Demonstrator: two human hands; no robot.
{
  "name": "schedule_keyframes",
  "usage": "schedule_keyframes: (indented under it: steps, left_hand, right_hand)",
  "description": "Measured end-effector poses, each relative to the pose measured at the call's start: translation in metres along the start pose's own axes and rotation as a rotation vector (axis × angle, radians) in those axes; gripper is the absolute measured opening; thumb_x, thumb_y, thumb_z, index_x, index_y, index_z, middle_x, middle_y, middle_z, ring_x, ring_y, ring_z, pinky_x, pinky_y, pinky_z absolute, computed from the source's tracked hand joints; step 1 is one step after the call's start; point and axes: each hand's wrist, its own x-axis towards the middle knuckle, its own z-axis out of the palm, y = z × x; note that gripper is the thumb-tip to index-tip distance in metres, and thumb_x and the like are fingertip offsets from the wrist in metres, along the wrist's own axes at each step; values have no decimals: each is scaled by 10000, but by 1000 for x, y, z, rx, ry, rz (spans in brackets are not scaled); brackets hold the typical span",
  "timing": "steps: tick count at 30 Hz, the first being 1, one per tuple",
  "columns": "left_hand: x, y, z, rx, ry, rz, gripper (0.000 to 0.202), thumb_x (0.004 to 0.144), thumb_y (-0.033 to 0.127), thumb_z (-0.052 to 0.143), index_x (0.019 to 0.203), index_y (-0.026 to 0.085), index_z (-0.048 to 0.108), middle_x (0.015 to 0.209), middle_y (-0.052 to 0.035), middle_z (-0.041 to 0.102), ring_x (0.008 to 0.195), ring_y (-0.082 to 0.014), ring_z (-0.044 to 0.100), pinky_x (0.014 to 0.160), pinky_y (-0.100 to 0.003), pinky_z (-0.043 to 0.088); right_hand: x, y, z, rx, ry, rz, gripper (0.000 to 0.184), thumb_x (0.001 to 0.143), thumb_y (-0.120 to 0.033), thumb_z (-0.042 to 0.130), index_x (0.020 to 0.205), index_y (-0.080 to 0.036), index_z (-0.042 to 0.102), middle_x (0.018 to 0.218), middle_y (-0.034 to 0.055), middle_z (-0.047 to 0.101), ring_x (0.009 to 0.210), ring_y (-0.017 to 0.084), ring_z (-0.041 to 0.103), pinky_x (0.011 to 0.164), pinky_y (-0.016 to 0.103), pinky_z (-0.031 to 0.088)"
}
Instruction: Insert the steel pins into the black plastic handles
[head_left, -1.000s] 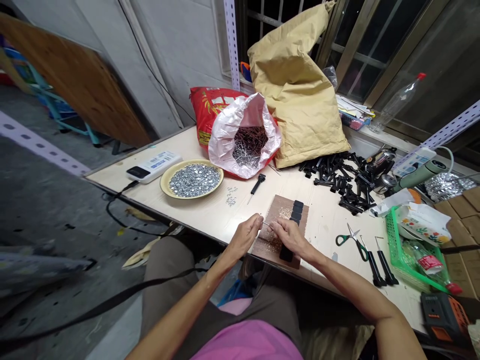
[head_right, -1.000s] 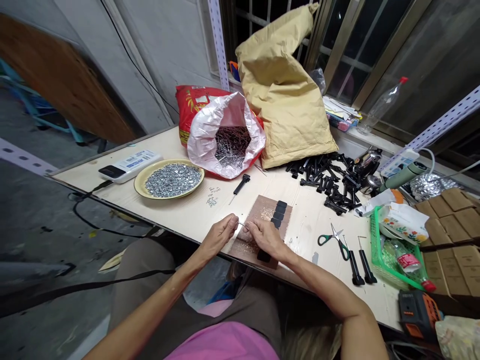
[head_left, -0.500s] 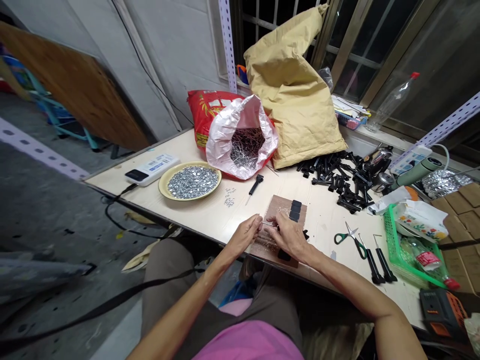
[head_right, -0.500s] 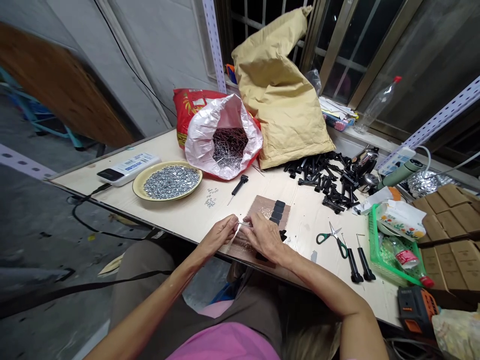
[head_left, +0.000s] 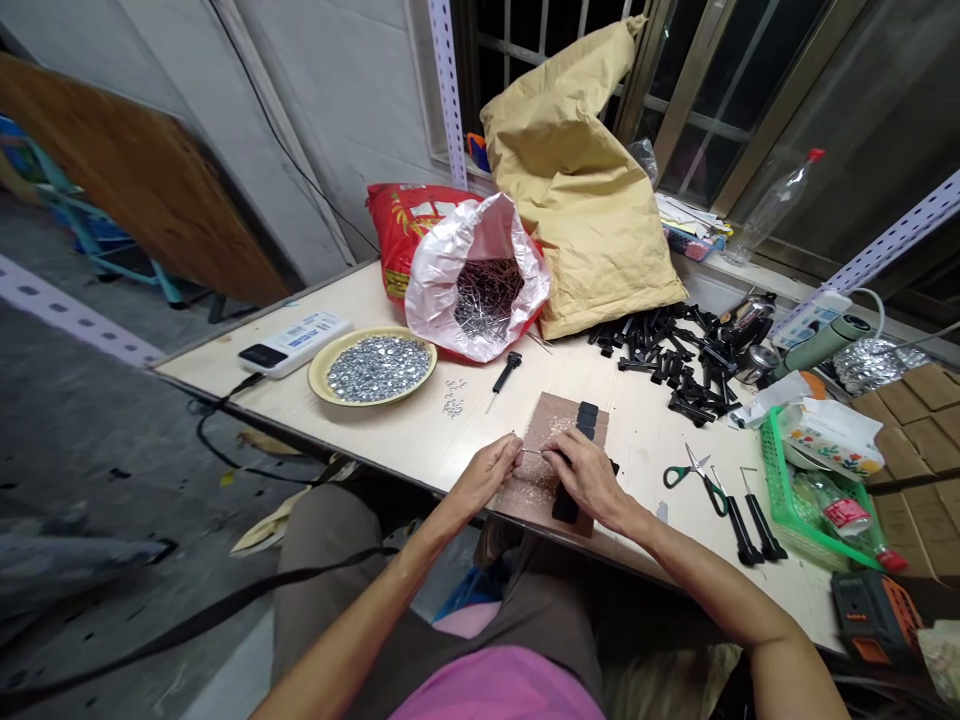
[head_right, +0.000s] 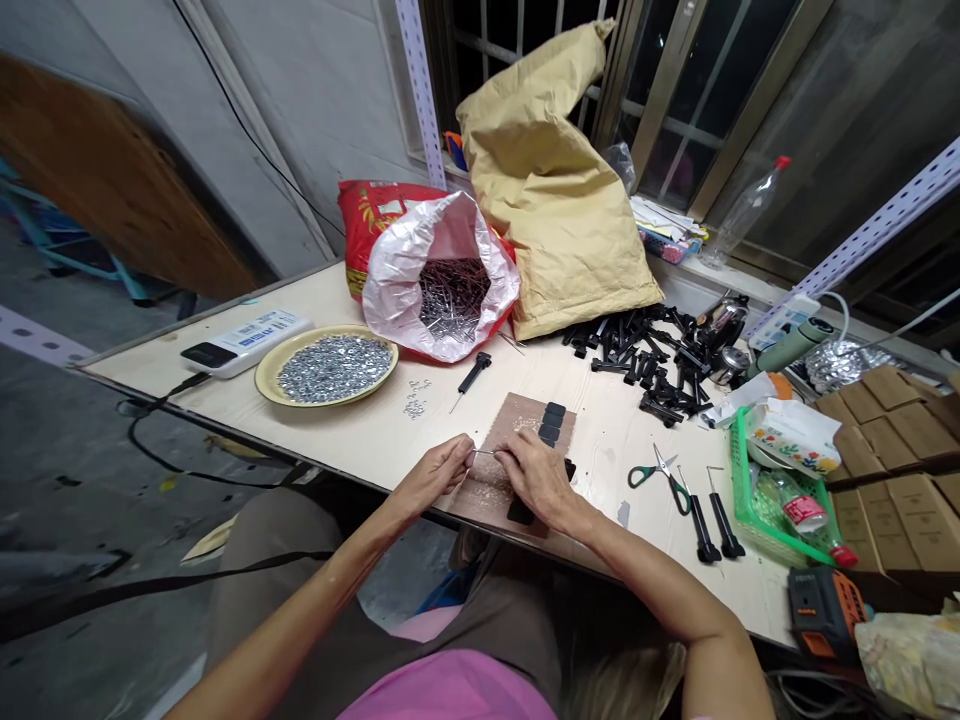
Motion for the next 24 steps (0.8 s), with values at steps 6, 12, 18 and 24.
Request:
schedule_keyframes:
  steps: [6,12,18,24]
  left_hand:
    - [6,-23,14,489,243,257,436,923,433,254,1015,199,609,943,-71,649,893,-210,601,825,-382,494]
    - [13,-59,38,876,263,502,458,942,340,282,1303,125,464,1340,-147,524,1321,-297,374,1023,-486,394]
    - [18,-82,39,920,208,490,479,956,292,229,1392,128,342,1430,-163,424,1365,-278,307,1052,-489,379]
    - [18,-84,40,894,209,505,480,959,292,228,1404,138,320,1437,-162,414,1375,-259,285,1069,-493,362]
  right_hand:
    - [-16,56,-21,-212,117,191,180,933,-225,436,850,-214,596,858,26,550,745,145,552,611,239,430]
    - [-6,101,-23,-394,115,175,204,936,-218,440,800,-192,590,837,53,571,803,181,522,602,262,431]
    - [-54,82,11,-316,-64,-299,315,970,-126,313,814,-181,582,720,12,541,678,123,494,544,229,415]
    - [-31,89,-12,-373,57,-62,270,963,-147,353,790,-159,561,742,39,549,676,129,497,497,219,420]
